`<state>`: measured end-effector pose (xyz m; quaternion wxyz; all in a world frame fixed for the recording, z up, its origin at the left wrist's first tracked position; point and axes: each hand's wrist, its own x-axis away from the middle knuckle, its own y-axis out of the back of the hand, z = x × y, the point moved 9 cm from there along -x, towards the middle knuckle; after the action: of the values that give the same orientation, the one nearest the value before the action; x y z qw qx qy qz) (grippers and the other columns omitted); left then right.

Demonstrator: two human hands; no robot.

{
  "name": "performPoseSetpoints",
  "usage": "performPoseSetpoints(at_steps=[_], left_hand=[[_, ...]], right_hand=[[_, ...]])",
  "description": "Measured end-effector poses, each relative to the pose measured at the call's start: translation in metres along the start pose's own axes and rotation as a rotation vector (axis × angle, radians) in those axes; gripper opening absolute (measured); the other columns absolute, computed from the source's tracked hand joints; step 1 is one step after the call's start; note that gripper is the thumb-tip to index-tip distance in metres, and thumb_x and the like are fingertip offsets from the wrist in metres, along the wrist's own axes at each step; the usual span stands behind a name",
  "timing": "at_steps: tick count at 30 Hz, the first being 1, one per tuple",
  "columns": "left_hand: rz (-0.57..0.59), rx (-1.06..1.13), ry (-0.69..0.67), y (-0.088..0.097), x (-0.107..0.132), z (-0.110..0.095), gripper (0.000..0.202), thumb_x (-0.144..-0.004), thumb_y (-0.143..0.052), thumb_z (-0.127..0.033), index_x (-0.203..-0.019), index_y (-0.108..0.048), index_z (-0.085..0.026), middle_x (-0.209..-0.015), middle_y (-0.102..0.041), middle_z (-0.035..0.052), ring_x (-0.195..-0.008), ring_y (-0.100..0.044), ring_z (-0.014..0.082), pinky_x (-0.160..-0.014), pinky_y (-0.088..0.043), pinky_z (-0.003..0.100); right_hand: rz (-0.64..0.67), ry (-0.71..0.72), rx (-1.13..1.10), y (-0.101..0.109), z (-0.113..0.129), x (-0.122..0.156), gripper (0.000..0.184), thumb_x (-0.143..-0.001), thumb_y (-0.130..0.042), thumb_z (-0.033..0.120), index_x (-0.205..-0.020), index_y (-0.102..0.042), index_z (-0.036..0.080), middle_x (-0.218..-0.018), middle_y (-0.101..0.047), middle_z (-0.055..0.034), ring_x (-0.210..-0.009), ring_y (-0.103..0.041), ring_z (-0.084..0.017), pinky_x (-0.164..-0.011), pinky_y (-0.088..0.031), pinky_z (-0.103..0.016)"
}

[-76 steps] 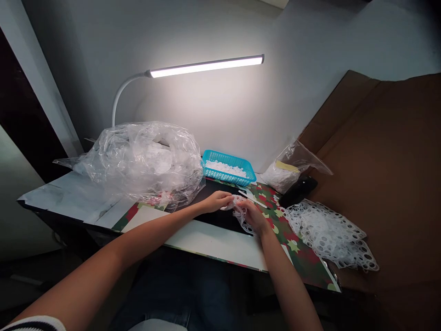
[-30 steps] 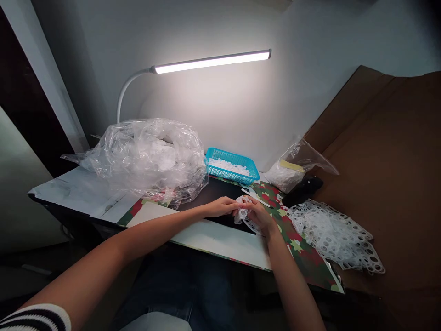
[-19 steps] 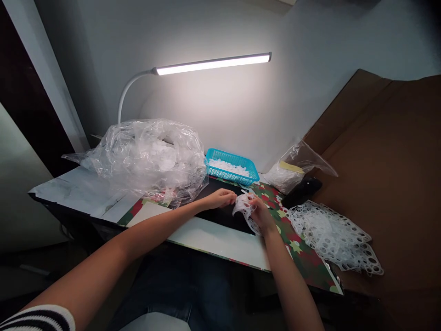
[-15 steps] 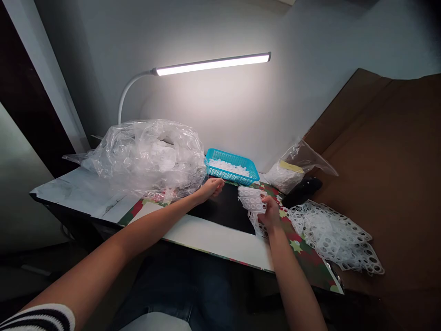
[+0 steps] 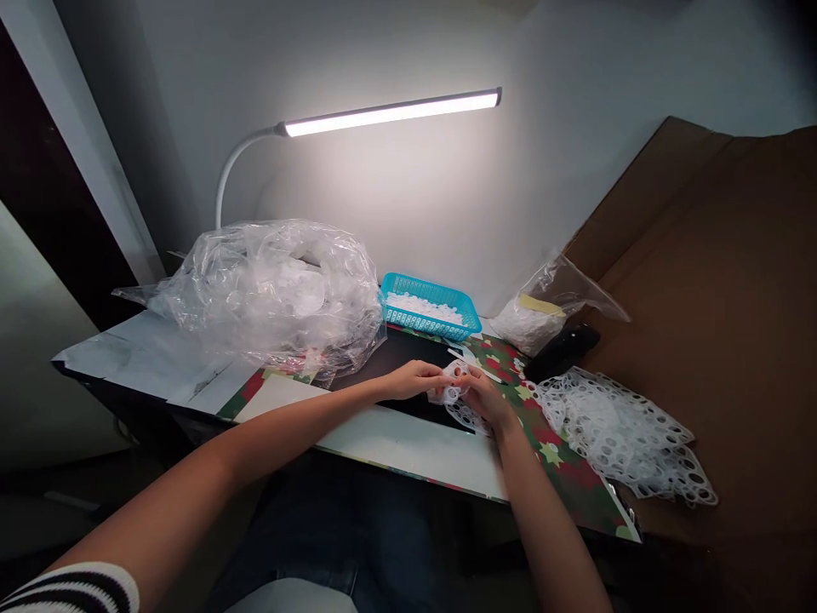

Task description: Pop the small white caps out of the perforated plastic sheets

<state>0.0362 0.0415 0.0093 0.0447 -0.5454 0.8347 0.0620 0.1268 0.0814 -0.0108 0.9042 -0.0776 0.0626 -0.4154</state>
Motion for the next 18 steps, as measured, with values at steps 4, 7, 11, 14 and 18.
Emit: performPoseSetpoints(at_steps=[4, 7, 11, 14, 18], left_hand=[[-0.045, 0.174, 0.038, 0.014, -0.007, 0.002, 0.031, -0.072, -0.063, -0.036, -0.056, -0.049, -0.014, -0.042, -0.033, -0.0078, -0.037, -0.024, 0.0038, -0.038, -0.013, 0.019], [-0.118, 0.333, 0.051, 0.025, -0.011, 0.003, 0.034, -0.074, -0.058, -0.03, -0.051, -0.037, -0.017, -0.04, -0.024, -0.0092, -0.035, -0.015, 0.0024, -0.035, -0.007, 0.019], [-0.225, 0.573, 0.005, 0.048, -0.01, -0.001, 0.04, -0.075, -0.051, -0.028, -0.051, -0.019, -0.02, -0.042, -0.014, -0.0097, -0.035, -0.011, 0.0027, -0.032, -0.009, 0.016], [-0.317, 0.738, -0.068, 0.073, -0.003, -0.009, 0.041, -0.075, -0.047, -0.027, -0.056, -0.012, -0.02, -0.045, -0.01, -0.0095, -0.036, -0.011, 0.0027, -0.031, -0.013, 0.011], [-0.308, 0.878, -0.047, 0.075, 0.002, -0.011, 0.034, -0.068, -0.047, -0.018, -0.056, -0.015, -0.019, -0.046, -0.019, -0.0085, -0.036, -0.019, 0.0016, -0.031, -0.017, 0.008]], right_hand=[[-0.028, 0.028, -0.01, 0.006, 0.002, -0.001, 0.018, -0.092, -0.054, 0.028, -0.084, -0.059, 0.012, -0.073, -0.058, 0.0015, -0.057, -0.055, -0.009, -0.054, -0.048, -0.022], [-0.042, 0.043, -0.023, 0.007, 0.002, -0.003, 0.018, -0.093, -0.054, 0.028, -0.084, -0.059, 0.012, -0.073, -0.058, 0.0014, -0.057, -0.054, -0.009, -0.053, -0.048, -0.022], [-0.044, 0.039, -0.044, 0.009, 0.002, -0.003, 0.019, -0.093, -0.053, 0.029, -0.085, -0.058, 0.012, -0.071, -0.056, 0.0022, -0.052, -0.051, -0.007, -0.048, -0.045, -0.02], [-0.05, 0.034, -0.058, 0.012, 0.005, 0.0, 0.02, -0.093, -0.053, 0.03, -0.085, -0.057, 0.012, -0.07, -0.055, 0.0025, -0.052, -0.051, -0.007, -0.048, -0.044, -0.02], [-0.057, 0.041, -0.06, 0.01, 0.01, 0.002, 0.021, -0.093, -0.053, 0.03, -0.082, -0.057, 0.013, -0.069, -0.054, 0.003, -0.052, -0.05, -0.008, -0.051, -0.045, -0.021]])
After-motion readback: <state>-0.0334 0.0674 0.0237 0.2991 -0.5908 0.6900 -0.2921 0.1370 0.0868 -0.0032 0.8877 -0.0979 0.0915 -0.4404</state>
